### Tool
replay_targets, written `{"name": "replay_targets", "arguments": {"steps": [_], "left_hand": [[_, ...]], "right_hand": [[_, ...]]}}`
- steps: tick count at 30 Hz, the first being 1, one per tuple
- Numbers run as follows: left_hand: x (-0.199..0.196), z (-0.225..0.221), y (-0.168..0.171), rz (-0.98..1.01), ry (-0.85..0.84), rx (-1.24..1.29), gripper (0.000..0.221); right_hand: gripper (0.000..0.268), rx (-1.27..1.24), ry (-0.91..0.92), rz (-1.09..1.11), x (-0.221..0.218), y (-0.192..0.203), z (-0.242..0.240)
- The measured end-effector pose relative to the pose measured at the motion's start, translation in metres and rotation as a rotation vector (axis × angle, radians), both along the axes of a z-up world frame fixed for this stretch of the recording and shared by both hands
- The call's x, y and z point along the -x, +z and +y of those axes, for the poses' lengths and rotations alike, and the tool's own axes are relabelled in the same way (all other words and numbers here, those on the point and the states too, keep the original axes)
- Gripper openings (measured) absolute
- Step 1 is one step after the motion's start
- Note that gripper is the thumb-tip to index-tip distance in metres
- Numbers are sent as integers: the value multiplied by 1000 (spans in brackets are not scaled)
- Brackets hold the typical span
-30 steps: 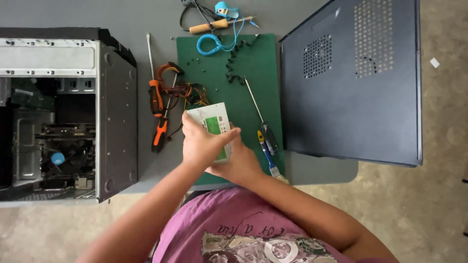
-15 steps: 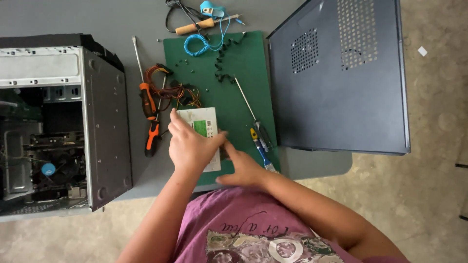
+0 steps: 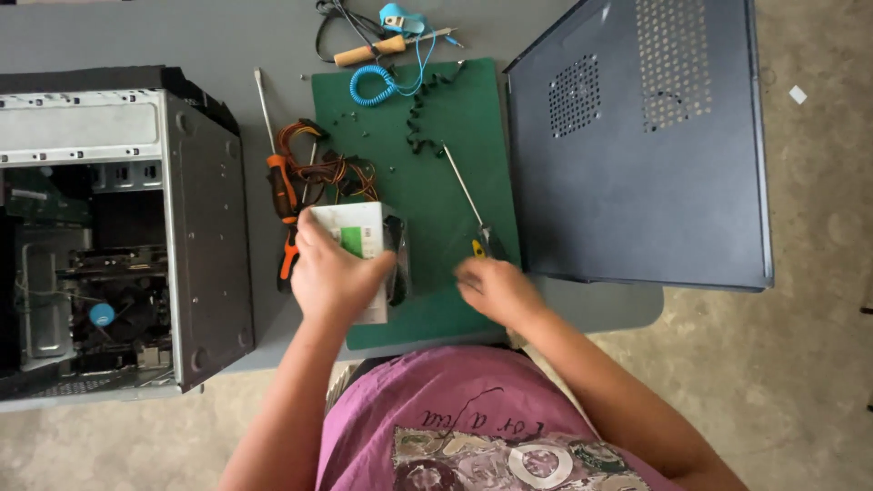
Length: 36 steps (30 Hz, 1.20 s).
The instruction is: Cleaning a power supply unit with a brush and then installing it into a computer chassis, including connecting power cables to the motherboard.
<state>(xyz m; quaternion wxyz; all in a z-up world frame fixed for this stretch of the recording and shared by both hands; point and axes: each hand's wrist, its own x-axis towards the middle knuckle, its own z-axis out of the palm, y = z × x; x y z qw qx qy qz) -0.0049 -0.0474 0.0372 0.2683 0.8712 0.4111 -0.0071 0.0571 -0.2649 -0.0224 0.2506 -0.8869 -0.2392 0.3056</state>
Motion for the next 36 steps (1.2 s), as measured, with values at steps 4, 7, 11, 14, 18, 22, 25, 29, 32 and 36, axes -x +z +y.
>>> {"name": "replay_targets", "arguments": {"steps": [4, 7, 11, 14, 18, 22, 25, 29, 32, 36], "left_hand": [[6, 27, -4, 33, 39, 97, 106], [10, 43, 6, 56, 50, 237, 105], [19, 60, 9, 3, 82, 382, 105], [22, 72, -1, -15, 97, 448, 107], [23, 73, 5, -39, 130, 585, 104], [28, 72, -10, -60, 163, 635, 106], [27, 71, -5, -41, 171, 635, 107], [29, 69, 7, -14, 175, 667, 109], [29, 67, 7, 8, 165, 671, 110], [28, 70, 5, 30, 164, 688, 114]], "right_hand": [[46, 567, 169, 39, 3, -34, -26], [52, 607, 80, 98, 11, -30, -34], [45, 544, 176, 206, 8, -45, -44], [39, 456, 181, 435, -8, -42, -37], [25, -221, 14, 329, -15, 27, 20], [25, -854, -241, 351, 14, 39, 78], [21, -796, -103, 164, 13, 12, 88], [15, -612, -266, -250, -18, -40, 66], [14, -682, -325, -234, 8, -7, 88], [17, -808, -380, -22, 38, 20, 111]]}}
